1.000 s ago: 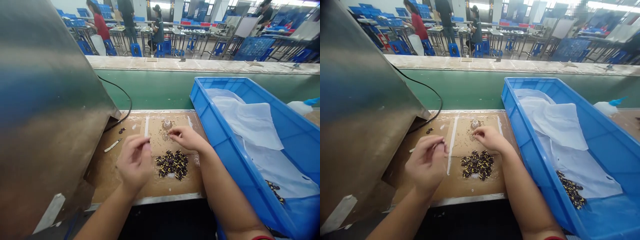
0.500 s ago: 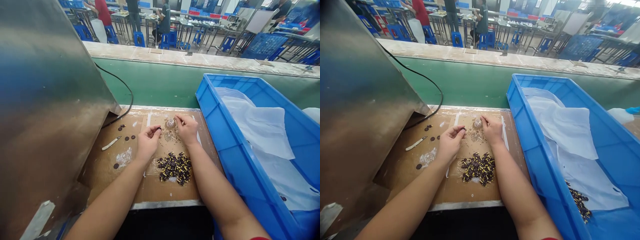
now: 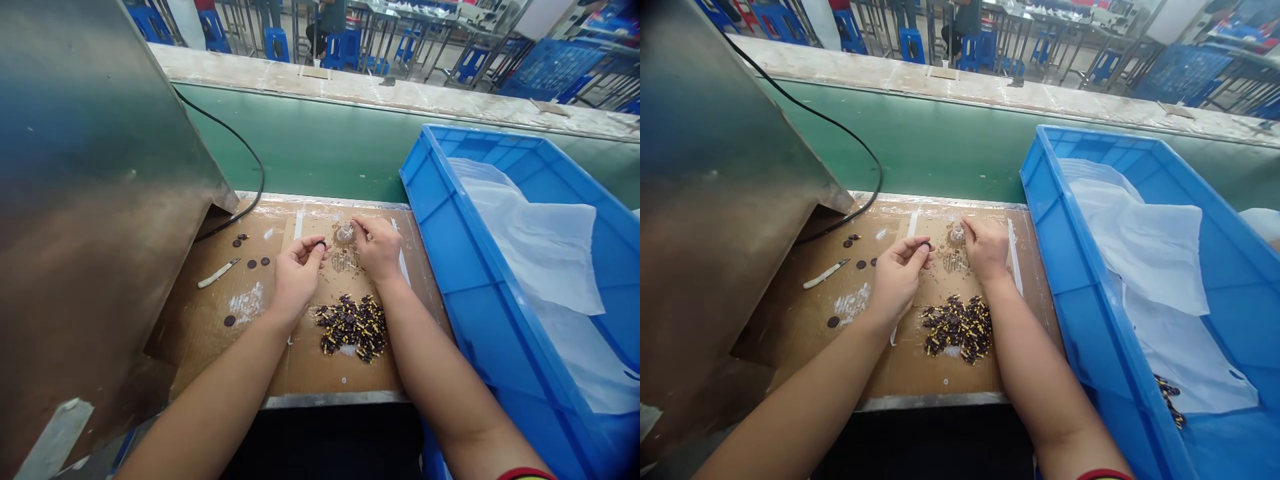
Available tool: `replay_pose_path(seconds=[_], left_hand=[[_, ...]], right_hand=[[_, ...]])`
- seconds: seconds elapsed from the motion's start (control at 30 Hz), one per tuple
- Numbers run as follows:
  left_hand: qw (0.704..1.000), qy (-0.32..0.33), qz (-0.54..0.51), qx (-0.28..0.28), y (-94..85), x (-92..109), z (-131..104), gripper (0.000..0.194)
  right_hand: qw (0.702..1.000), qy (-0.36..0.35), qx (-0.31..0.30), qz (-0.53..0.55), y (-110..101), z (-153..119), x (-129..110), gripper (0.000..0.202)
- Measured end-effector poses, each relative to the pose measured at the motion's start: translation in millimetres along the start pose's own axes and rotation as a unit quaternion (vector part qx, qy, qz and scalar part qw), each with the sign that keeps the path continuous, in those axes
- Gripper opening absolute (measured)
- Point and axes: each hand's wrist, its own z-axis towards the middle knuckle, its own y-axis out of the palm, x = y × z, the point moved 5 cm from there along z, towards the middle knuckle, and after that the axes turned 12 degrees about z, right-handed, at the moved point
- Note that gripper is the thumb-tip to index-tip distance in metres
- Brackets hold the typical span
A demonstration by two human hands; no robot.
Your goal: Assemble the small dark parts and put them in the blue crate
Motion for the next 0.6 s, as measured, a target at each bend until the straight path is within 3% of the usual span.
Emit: replay_pose_path(seconds=[0.2, 0.6], left_hand=[[1.0, 0.006, 0.004, -0.002, -0.4, -0.9, -0.3, 0.021], [1.0, 0.017, 0.002, -0.005, -0.9, -4.7, 1.2, 0.028]], right_hand=[[0.999, -0.03, 0.013, -0.01, -1.4, -0.6, -2.0, 0.032], [1.0, -0.002, -0.017, -0.006, 0.7, 0.4, 3.2, 0.033]])
